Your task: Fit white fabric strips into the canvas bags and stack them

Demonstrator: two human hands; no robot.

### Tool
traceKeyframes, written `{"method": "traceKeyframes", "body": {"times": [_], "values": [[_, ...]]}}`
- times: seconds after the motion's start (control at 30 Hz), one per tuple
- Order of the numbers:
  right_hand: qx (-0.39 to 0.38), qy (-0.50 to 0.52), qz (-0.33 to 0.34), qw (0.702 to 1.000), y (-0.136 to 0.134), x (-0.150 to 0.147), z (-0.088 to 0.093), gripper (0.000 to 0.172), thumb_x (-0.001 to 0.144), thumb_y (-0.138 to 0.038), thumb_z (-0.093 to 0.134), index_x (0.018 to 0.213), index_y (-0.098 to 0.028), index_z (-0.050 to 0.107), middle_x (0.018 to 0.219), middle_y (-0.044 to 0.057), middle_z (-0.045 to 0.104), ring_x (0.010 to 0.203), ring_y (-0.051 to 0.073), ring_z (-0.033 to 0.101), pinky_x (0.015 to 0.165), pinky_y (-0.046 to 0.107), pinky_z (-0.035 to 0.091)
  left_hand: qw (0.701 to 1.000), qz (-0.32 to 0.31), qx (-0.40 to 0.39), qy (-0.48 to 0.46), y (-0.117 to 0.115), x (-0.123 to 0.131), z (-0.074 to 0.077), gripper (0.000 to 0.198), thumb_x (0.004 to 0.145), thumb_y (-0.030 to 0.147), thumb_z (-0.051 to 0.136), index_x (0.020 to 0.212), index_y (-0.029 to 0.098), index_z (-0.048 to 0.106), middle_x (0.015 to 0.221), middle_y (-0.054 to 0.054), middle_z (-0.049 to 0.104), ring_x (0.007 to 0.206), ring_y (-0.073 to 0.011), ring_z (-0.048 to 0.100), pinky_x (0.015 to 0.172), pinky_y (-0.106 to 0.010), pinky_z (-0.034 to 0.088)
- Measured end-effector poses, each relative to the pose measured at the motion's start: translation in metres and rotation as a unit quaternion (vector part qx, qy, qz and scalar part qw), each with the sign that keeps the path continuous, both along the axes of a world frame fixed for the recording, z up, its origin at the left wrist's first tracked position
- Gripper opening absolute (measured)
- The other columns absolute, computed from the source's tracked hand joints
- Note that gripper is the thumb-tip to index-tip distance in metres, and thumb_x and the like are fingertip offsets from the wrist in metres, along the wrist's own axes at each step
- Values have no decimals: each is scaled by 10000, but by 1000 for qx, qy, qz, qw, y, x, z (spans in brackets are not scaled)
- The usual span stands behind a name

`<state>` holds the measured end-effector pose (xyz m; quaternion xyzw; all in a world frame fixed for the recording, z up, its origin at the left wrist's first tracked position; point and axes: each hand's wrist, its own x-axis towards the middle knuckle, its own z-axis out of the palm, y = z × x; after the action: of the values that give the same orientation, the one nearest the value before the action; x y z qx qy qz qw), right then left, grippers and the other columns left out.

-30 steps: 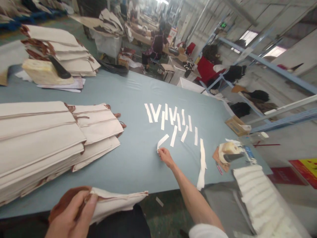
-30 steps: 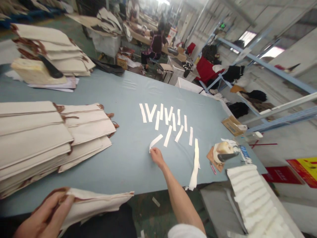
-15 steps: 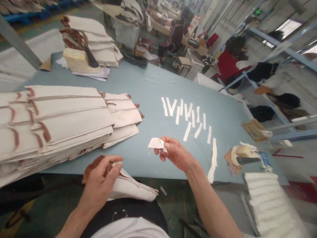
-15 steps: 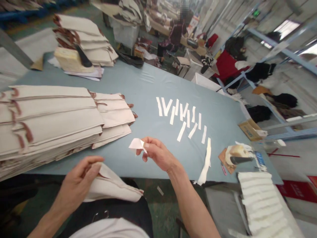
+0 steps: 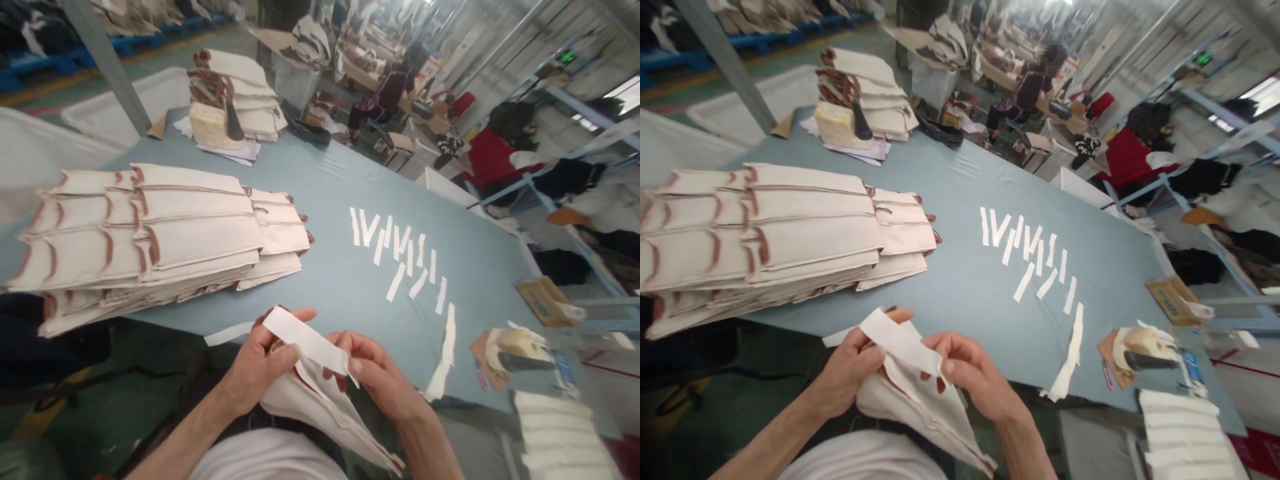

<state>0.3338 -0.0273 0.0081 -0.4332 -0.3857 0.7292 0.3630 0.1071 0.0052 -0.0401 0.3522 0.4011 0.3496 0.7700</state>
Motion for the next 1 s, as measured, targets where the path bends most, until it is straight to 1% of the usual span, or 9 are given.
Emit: {"method": "traceKeyframes", "body": {"times": [0.07, 0.2, 0.3, 0.37, 0.43, 0.53, 0.67, 0.8, 1.0], "values": [[-6, -13, -4, 1000, -11, 6, -12, 424, 918, -579, 811, 843, -200, 639, 1012, 64, 690, 870, 179, 580, 722, 277, 437, 999, 19, 6, 38, -2, 1, 3, 705, 845, 720, 776, 1244, 143, 837, 861, -95, 805, 694, -212, 698, 647, -290, 584], [-16, -39, 3, 999, -22, 15, -34, 456, 931, -613, 790, 827, -202, 622, 971, 43, 695, 850, 175, 579, 756, 288, 443, 985, 31, 109, 127, -3, 3, 16, 495, 967, 593, 692, 1080, 155, 891, 676, -52, 768, 613, -199, 677, 594, -266, 551], [-6, -157, -17, 987, -20, 17, -39, 484, 991, -691, 673, 942, -210, 687, 1083, 77, 746, 947, 215, 638, 809, 321, 483, 969, -4, 186, 161, -3, 2, 30, 409, 1020, 466, 636, 1053, 147, 890, 656, -39, 765, 598, -196, 689, 571, -253, 539], [34, -252, -74, 964, -13, 13, -34, 536, 1030, -736, 565, 1079, -228, 727, 1249, 108, 759, 1124, 263, 665, 918, 369, 509, 949, -33, 254, 182, -2, 1, 37, 360, 1034, 372, 604, 1030, 145, 884, 664, -24, 758, 593, -180, 690, 575, -240, 527], [100, -284, -99, 949, -3, 4, -22, 548, 1057, -729, 512, 1160, -240, 738, 1330, 114, 759, 1255, 286, 658, 1035, 407, 497, 923, -43, 325, 203, -2, 1, 41, 317, 1032, 276, 588, 988, 144, 872, 645, 1, 729, 562, -147, 669, 564, -214, 498], [189, -222, -26, 956, 14, -20, 1, 425, 1077, -609, 563, 1128, -228, 743, 1284, 100, 782, 1209, 260, 703, 1073, 389, 499, 887, -28, 406, 219, -2, 1, 40, 315, 1021, 194, 581, 833, 132, 826, 558, 28, 652, 465, -107, 600, 493, -190, 418], [231, -192, -34, 953, 29, -57, 15, 196, 990, -396, 707, 929, -210, 706, 1012, 43, 785, 970, 193, 709, 879, 289, 525, 877, -19, 424, 227, -5, -1, 34, 319, 1006, 147, 569, 787, 126, 800, 610, -16, 732, 497, -121, 660, 519, -191, 453], [170, -161, -59, 970, 32, -81, 12, 229, 951, -398, 695, 843, -197, 667, 808, -9, 654, 731, 133, 570, 649, 237, 437, 886, -13, 403, 228, -9, -5, 31, 368, 981, 127, 542, 666, 148, 731, 581, -21, 721, 492, -121, 654, 509, -188, 443], [103, -115, -40, 987, 34, -96, 13, 304, 947, -471, 691, 843, -191, 633, 740, -31, 561, 641, 103, 440, 570, 218, 366, 897, -1, 375, 234, -12, -15, 29, 388, 975, 150, 539, 606, 168, 659, 575, -13, 707, 492, -115, 629, 500, -197, 396]]}}
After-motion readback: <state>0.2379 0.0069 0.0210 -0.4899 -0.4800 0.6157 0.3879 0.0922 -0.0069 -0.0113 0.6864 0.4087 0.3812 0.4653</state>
